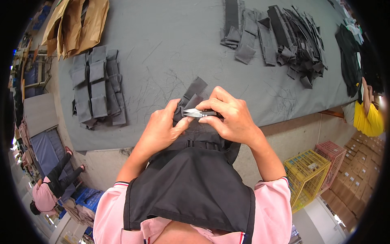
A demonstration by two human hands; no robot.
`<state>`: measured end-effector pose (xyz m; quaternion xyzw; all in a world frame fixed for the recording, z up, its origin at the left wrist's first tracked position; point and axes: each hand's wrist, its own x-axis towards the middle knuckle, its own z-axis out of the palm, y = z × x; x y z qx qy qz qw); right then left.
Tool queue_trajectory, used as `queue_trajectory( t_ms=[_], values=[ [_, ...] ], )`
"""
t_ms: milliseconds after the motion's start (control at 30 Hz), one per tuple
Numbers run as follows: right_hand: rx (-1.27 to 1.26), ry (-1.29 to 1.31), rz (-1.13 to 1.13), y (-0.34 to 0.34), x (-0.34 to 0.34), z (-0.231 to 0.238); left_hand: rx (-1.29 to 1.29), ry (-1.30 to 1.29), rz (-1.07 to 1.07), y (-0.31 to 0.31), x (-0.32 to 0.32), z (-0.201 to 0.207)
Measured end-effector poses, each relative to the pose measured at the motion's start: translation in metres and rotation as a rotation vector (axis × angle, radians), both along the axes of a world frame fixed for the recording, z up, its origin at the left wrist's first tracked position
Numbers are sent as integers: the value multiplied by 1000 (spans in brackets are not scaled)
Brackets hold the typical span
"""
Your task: Trimming loose threads from fabric pieces using a small snipping tool.
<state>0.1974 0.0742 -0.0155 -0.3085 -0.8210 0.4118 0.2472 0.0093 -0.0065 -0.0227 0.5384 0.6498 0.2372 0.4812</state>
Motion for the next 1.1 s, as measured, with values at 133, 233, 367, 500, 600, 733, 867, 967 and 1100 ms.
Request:
queue_trajectory(
  t_ms=[133, 233, 367, 500, 600, 733, 867, 967, 1100],
  values=[
    [-7, -79, -13, 1, -2, 6, 1, 183, -29, 2, 1, 4],
    [-3, -95, 20, 2, -5, 9, 15, 196, -61, 3, 1, 7],
    [89, -108, 70, 3, -5, 8, 54, 211, -62, 1, 1, 4],
    [86, -54, -16, -2, 4, 4, 19, 135, 8, -1, -3, -4],
    [-59, -17, -155, -10, 8, -4, -76, -155, 111, 4, -8, -8],
    [-129, 102, -277, -25, 2, -3, -163, -523, 190, 6, -10, -8],
    [-91, 99, -295, -26, -5, -9, -175, -735, 260, 6, -6, -6],
    [-35, 72, -320, -27, -5, -8, -198, -892, 393, 5, -3, -6],
    [77, 37, -318, -27, -4, -3, -167, -933, 422, 5, -3, -6]
  ],
)
